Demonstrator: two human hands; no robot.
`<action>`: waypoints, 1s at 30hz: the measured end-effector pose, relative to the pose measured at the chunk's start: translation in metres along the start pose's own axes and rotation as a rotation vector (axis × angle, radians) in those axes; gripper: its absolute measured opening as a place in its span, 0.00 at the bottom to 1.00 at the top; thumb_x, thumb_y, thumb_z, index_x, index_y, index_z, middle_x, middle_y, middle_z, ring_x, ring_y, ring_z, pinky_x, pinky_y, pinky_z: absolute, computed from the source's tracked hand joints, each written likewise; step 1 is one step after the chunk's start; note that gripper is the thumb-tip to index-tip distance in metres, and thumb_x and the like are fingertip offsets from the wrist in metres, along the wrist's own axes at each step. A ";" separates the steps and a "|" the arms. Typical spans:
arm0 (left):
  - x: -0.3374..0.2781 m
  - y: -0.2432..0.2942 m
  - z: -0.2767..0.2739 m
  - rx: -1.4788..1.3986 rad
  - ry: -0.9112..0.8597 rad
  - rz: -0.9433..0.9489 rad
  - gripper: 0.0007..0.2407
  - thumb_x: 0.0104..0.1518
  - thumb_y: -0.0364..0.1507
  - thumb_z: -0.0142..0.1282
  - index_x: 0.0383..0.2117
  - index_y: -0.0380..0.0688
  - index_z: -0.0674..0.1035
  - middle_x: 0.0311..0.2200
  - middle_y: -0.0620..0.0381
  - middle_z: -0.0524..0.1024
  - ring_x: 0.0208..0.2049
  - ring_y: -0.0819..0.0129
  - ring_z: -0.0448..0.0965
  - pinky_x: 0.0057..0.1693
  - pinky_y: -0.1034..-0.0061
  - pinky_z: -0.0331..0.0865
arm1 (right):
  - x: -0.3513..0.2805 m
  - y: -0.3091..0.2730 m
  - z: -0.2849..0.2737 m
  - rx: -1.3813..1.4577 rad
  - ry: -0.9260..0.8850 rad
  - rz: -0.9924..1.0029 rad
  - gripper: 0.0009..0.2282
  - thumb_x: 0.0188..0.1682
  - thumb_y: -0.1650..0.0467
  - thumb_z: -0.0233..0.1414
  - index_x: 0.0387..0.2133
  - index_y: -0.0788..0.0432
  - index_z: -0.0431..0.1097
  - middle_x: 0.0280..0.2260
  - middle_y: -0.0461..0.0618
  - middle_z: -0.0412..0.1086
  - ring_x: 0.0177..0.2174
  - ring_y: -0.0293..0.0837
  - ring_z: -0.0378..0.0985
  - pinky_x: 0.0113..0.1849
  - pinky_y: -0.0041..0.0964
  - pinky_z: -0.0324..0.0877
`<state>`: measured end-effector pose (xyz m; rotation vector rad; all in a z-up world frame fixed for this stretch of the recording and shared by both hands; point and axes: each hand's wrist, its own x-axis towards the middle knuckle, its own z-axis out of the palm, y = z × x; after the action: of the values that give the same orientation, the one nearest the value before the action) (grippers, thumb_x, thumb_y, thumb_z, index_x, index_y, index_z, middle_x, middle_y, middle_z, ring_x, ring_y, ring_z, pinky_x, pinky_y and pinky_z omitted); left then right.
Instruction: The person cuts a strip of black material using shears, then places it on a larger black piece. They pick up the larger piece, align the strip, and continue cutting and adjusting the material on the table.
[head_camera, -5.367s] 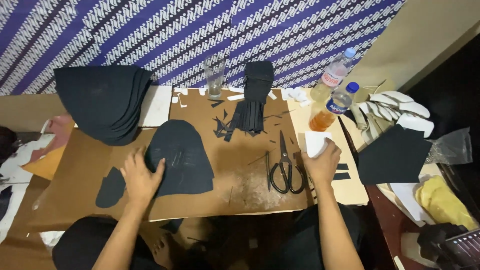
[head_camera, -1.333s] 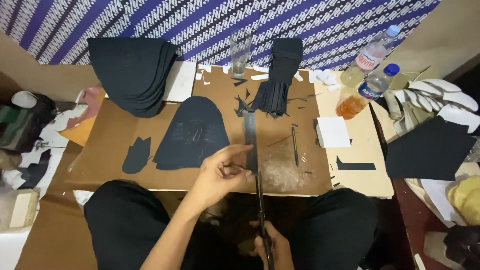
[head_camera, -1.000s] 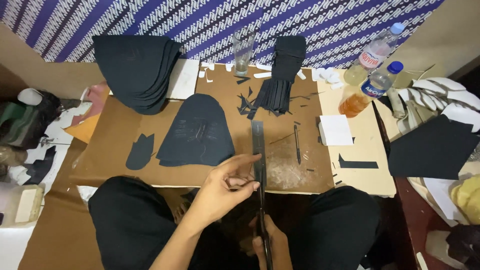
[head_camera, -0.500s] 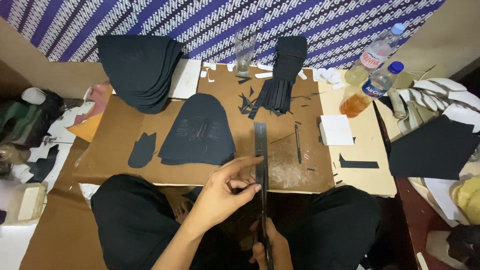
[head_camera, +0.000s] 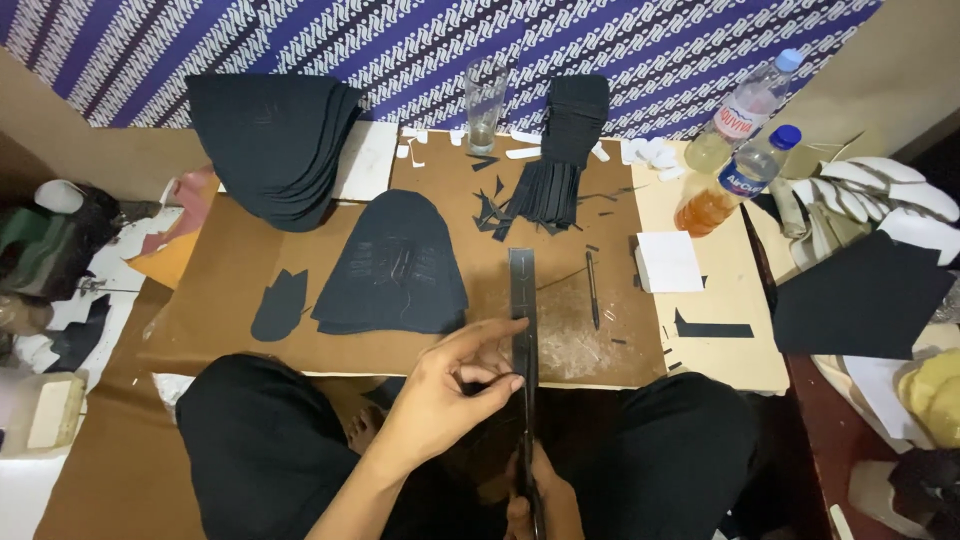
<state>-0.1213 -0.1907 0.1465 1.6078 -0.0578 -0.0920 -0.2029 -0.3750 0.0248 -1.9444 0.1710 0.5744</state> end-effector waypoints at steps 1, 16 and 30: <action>0.000 0.000 0.000 -0.003 0.001 0.001 0.19 0.53 0.22 0.62 0.54 0.49 0.79 0.44 0.58 0.79 0.33 0.76 0.77 0.49 0.84 0.82 | 0.003 0.011 0.003 -0.004 0.000 0.000 0.47 0.27 0.38 0.33 0.65 0.40 0.59 0.25 0.39 0.76 0.16 0.33 0.73 0.20 0.27 0.73; 0.000 0.004 -0.003 0.052 -0.014 -0.062 0.19 0.54 0.23 0.62 0.54 0.52 0.80 0.36 0.59 0.78 0.34 0.78 0.79 0.45 0.91 0.78 | 0.008 0.029 0.007 -0.213 0.125 -0.167 0.40 0.38 0.41 0.36 0.63 0.42 0.61 0.22 0.34 0.78 0.20 0.32 0.82 0.29 0.29 0.76; -0.004 0.002 0.000 0.017 0.053 0.006 0.20 0.53 0.24 0.63 0.54 0.51 0.80 0.29 0.59 0.79 0.33 0.78 0.81 0.49 0.86 0.82 | 0.001 -0.008 0.001 -0.211 0.004 0.234 0.07 0.47 0.61 0.51 0.35 0.41 0.74 0.18 0.36 0.73 0.17 0.29 0.73 0.27 0.22 0.66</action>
<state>-0.1253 -0.1901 0.1490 1.6257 -0.0226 -0.0437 -0.1995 -0.3704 0.0306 -2.1458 0.3556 0.7678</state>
